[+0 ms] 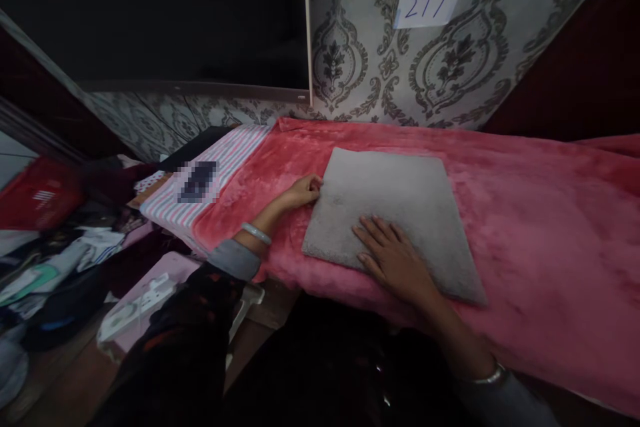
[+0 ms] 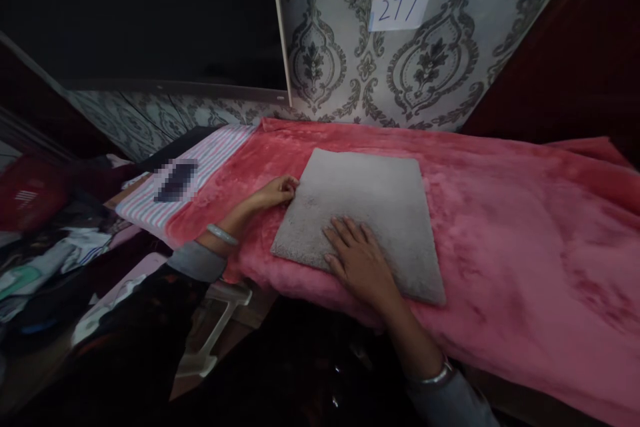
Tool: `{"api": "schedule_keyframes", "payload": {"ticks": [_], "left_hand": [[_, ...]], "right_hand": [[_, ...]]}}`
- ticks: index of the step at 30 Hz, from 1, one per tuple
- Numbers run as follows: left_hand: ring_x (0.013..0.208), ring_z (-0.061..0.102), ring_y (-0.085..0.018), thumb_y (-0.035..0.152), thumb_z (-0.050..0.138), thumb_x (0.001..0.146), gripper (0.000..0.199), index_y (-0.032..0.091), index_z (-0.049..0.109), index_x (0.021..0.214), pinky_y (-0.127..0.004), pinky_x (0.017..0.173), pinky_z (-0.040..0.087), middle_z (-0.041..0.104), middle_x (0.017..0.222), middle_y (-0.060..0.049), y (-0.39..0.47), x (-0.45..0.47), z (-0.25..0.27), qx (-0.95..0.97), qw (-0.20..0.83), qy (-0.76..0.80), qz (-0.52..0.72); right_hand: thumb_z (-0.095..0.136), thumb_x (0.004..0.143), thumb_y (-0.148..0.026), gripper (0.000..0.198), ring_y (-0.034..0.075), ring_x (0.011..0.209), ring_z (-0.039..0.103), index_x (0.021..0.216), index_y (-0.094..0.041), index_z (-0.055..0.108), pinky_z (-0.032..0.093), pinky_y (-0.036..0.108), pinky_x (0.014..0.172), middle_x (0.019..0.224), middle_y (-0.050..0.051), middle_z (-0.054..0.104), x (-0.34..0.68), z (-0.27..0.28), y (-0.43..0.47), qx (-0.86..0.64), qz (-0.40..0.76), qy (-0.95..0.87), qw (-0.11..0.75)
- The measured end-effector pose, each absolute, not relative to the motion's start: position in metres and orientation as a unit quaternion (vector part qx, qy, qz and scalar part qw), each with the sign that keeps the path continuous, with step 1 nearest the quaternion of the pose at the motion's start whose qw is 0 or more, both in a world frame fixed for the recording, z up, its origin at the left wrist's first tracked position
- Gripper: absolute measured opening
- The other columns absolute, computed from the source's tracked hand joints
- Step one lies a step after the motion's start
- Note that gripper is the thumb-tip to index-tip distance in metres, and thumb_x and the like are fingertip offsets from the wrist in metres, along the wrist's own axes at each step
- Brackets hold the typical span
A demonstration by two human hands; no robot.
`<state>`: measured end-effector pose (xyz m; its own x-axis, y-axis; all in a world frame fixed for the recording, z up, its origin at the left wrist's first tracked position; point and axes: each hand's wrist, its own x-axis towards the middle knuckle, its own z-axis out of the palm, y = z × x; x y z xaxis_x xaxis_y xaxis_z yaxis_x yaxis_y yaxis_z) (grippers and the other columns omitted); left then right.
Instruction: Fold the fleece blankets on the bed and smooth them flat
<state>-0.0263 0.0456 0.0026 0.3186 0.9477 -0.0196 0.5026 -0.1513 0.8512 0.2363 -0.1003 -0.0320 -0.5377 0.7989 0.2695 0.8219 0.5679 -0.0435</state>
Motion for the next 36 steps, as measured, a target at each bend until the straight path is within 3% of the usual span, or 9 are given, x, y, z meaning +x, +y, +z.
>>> {"api": "schedule_keyframes", "payload": {"ticks": [5, 9, 17, 21, 26, 31, 36], "left_hand": [[0.065, 0.044, -0.009, 0.023, 0.068, 0.072, 0.019, 0.018, 0.054, 0.084, -0.021, 0.061, 0.036, 0.049, 0.072, 0.006, 0.01, -0.04, 0.004, 0.716, 0.402, 0.482, 0.305], [0.066, 0.042, -0.009, 0.037, 0.074, 0.072, 0.028, 0.019, 0.056, 0.085, -0.022, 0.06, 0.035, 0.047, 0.073, 0.006, -0.011, -0.047, -0.002, 0.745, 0.46, 0.417, 0.244], [0.069, 0.047, -0.011, 0.039, 0.071, 0.073, 0.028, 0.02, 0.054, 0.084, -0.023, 0.061, 0.036, 0.051, 0.077, 0.004, 0.0, -0.052, -0.004, 0.732, 0.509, 0.405, 0.202], [0.062, 0.044, -0.009, 0.035, 0.078, 0.068, 0.034, 0.02, 0.05, 0.078, -0.021, 0.056, 0.033, 0.048, 0.069, 0.007, 0.0, -0.049, -0.007, 0.715, 0.487, 0.449, 0.222], [0.047, 0.049, -0.009, 0.04, 0.066, 0.082, 0.028, 0.021, 0.047, 0.091, -0.021, 0.047, 0.037, 0.051, 0.06, 0.009, 0.001, -0.048, 0.0, 0.684, 0.53, 0.459, 0.202], [0.042, 0.047, -0.007, 0.029, 0.079, 0.072, 0.041, 0.022, 0.044, 0.091, -0.018, 0.042, 0.034, 0.05, 0.058, 0.012, 0.005, -0.043, 0.003, 0.708, 0.486, 0.473, 0.196], [0.034, 0.048, -0.009, 0.035, 0.065, 0.087, 0.029, 0.023, 0.04, 0.096, -0.018, 0.038, 0.038, 0.051, 0.053, 0.013, 0.008, -0.042, 0.005, 0.682, 0.502, 0.493, 0.201]], "right_hand": [[0.036, 0.103, -0.039, 0.052, 0.027, 0.148, 0.03, 0.151, -0.022, 0.046, 0.027, 0.052, 0.119, 0.16, 0.006, 0.036, 0.236, -0.031, -0.101, -0.462, -0.04, -0.875, 0.138], [0.036, 0.103, -0.041, 0.052, 0.027, 0.149, 0.029, 0.151, -0.023, 0.045, 0.027, 0.053, 0.118, 0.16, 0.006, 0.036, 0.237, -0.03, -0.102, -0.461, -0.033, -0.876, 0.14], [0.035, 0.103, -0.042, 0.052, 0.027, 0.148, 0.03, 0.151, -0.023, 0.046, 0.026, 0.052, 0.119, 0.159, 0.006, 0.038, 0.236, -0.03, -0.102, -0.461, -0.04, -0.875, 0.143], [0.035, 0.103, -0.041, 0.053, 0.027, 0.148, 0.03, 0.151, -0.023, 0.045, 0.026, 0.053, 0.119, 0.159, 0.007, 0.038, 0.235, -0.03, -0.102, -0.462, -0.04, -0.874, 0.144], [0.034, 0.103, -0.04, 0.052, 0.027, 0.148, 0.031, 0.15, -0.022, 0.046, 0.028, 0.052, 0.118, 0.159, 0.006, 0.038, 0.235, -0.03, -0.103, -0.464, -0.05, -0.872, 0.146], [0.036, 0.103, -0.04, 0.051, 0.026, 0.148, 0.031, 0.15, -0.023, 0.046, 0.028, 0.051, 0.118, 0.16, 0.005, 0.037, 0.235, -0.032, -0.101, -0.463, -0.053, -0.872, 0.148], [0.037, 0.103, -0.04, 0.051, 0.026, 0.148, 0.031, 0.15, -0.024, 0.047, 0.029, 0.051, 0.118, 0.159, 0.005, 0.038, 0.235, -0.032, -0.101, -0.468, -0.048, -0.87, 0.146]]}}
